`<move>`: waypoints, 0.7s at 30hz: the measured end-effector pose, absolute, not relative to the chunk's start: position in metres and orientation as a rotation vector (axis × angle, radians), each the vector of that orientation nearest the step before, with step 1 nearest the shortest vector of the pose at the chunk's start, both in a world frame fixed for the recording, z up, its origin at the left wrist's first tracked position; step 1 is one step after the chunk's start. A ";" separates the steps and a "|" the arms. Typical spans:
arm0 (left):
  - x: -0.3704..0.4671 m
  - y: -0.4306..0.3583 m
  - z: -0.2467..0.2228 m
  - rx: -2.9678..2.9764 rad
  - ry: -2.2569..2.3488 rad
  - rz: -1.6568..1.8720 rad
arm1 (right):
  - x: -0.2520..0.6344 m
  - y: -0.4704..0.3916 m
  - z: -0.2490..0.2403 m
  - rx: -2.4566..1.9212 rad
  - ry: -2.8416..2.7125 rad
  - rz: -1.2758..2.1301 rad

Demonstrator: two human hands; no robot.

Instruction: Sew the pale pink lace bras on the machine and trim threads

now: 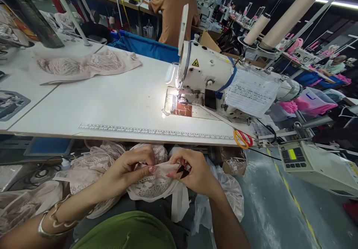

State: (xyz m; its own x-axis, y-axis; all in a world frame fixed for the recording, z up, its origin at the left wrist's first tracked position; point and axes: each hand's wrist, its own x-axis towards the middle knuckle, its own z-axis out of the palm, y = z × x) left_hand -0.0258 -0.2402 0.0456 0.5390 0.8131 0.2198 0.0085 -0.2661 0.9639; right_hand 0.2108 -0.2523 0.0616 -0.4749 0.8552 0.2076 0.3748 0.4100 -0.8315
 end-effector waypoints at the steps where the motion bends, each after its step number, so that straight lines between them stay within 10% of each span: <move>1: -0.026 -0.240 0.046 1.669 0.706 0.911 | 0.211 -0.251 0.063 -1.028 -2.026 0.990; 21: -0.010 -0.240 0.059 1.510 0.751 0.722 | 0.196 -0.261 0.076 -1.228 -1.762 1.078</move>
